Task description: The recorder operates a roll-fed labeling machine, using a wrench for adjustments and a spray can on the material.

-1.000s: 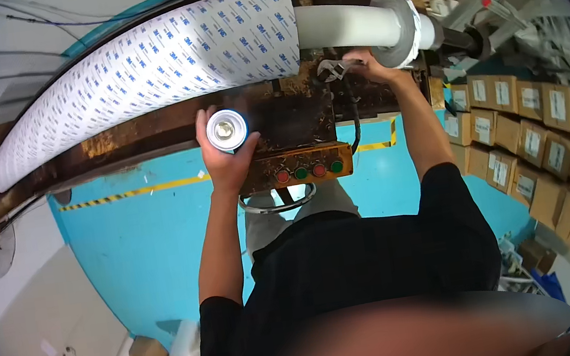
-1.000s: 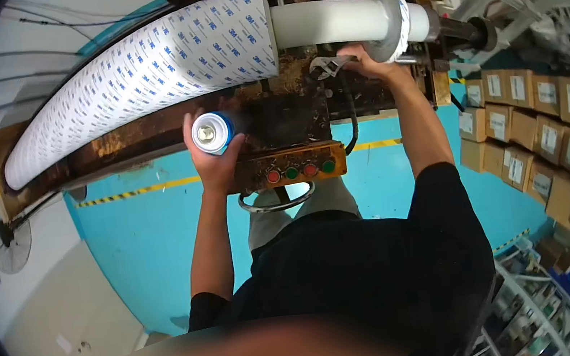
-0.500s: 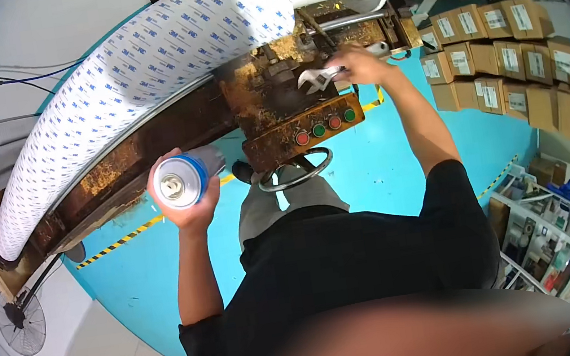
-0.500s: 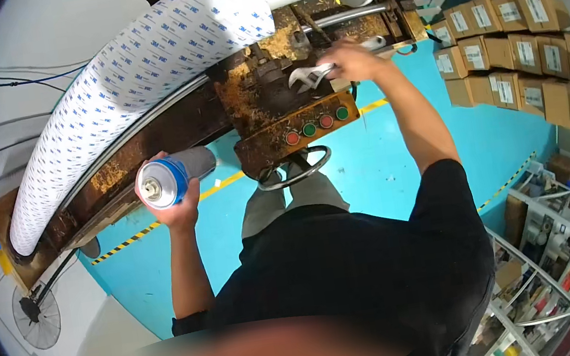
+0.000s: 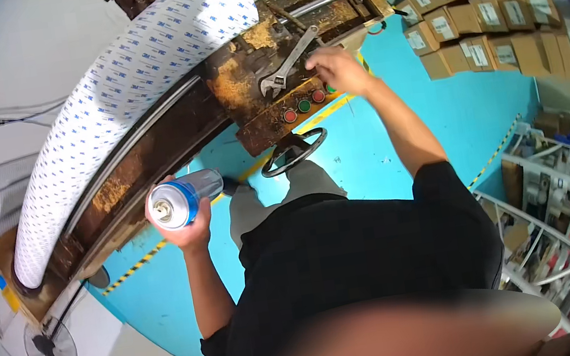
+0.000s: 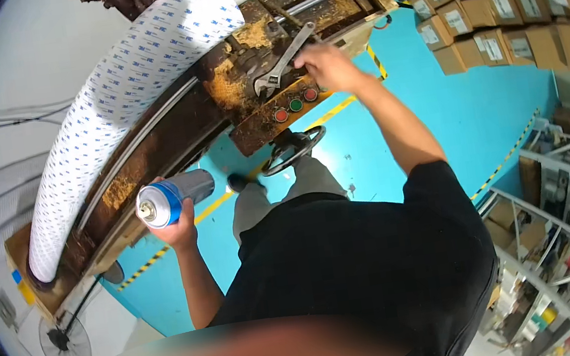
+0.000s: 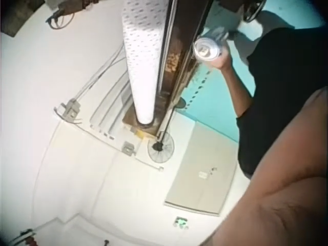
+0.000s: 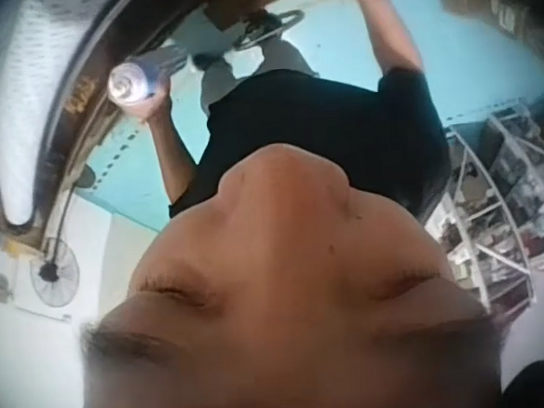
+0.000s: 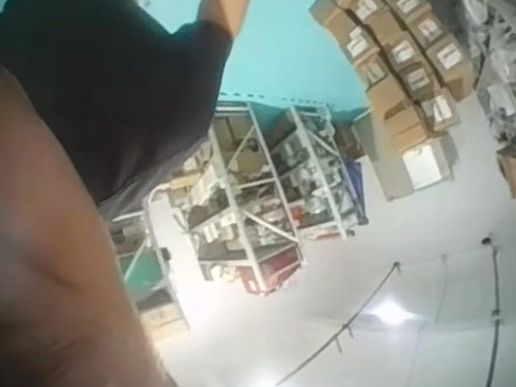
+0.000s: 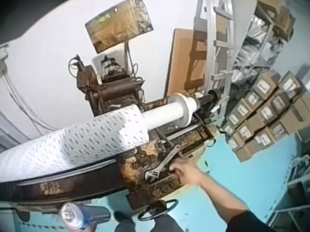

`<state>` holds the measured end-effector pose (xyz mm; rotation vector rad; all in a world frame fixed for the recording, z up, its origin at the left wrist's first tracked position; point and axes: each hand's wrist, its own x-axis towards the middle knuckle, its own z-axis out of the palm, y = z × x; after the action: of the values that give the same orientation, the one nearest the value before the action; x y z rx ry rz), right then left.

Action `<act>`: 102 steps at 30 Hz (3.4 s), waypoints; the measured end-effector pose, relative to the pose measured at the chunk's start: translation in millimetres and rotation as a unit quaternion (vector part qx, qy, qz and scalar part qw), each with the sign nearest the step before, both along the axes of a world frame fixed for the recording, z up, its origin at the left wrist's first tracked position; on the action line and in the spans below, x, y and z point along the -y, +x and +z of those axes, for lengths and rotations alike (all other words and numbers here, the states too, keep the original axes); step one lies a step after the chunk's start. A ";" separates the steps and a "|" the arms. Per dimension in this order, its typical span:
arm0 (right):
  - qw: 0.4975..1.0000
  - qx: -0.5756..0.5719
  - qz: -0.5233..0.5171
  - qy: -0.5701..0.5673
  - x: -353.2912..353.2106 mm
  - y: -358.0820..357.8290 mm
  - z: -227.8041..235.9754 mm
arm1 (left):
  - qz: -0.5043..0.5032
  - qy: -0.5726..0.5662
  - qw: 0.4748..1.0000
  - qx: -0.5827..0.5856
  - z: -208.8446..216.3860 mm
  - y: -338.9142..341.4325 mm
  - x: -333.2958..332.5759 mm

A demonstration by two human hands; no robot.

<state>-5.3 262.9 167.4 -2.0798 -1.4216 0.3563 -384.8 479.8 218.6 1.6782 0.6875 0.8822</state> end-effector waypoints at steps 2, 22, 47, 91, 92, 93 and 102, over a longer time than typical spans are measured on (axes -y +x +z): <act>0.998 -0.005 -0.053 0.042 15.7 -55.0 6.9 | -0.034 -0.035 0.998 0.029 7.3 1.5 -7.3; 0.897 0.165 -0.390 -0.123 4.4 -171.5 -33.3 | -0.298 0.073 0.952 -0.016 35.9 -131.7 -153.8; 0.952 -0.036 -0.303 0.031 -26.3 -202.1 32.6 | -0.357 -0.059 0.932 0.031 68.0 -109.2 -124.6; 0.497 -0.508 -0.701 -0.059 -14.2 -778.9 -204.5 | -0.340 0.636 0.675 -0.155 158.4 101.2 -356.7; 0.513 -0.493 -0.699 -0.070 -17.4 -788.2 -194.6 | -0.343 0.635 0.675 -0.153 156.4 103.5 -355.1; 0.531 -0.479 -0.694 -0.081 -23.6 -793.0 -184.3 | -0.344 0.632 0.676 -0.157 155.9 102.2 -354.7; 0.505 -0.466 -0.725 0.052 -43.5 -761.3 -181.4 | -0.316 0.639 0.686 -0.147 152.6 109.0 -352.3</act>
<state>-766.6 306.5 -14.0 -1.6766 1.0173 0.4550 -275.9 832.1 371.1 3.0622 -0.5777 0.5236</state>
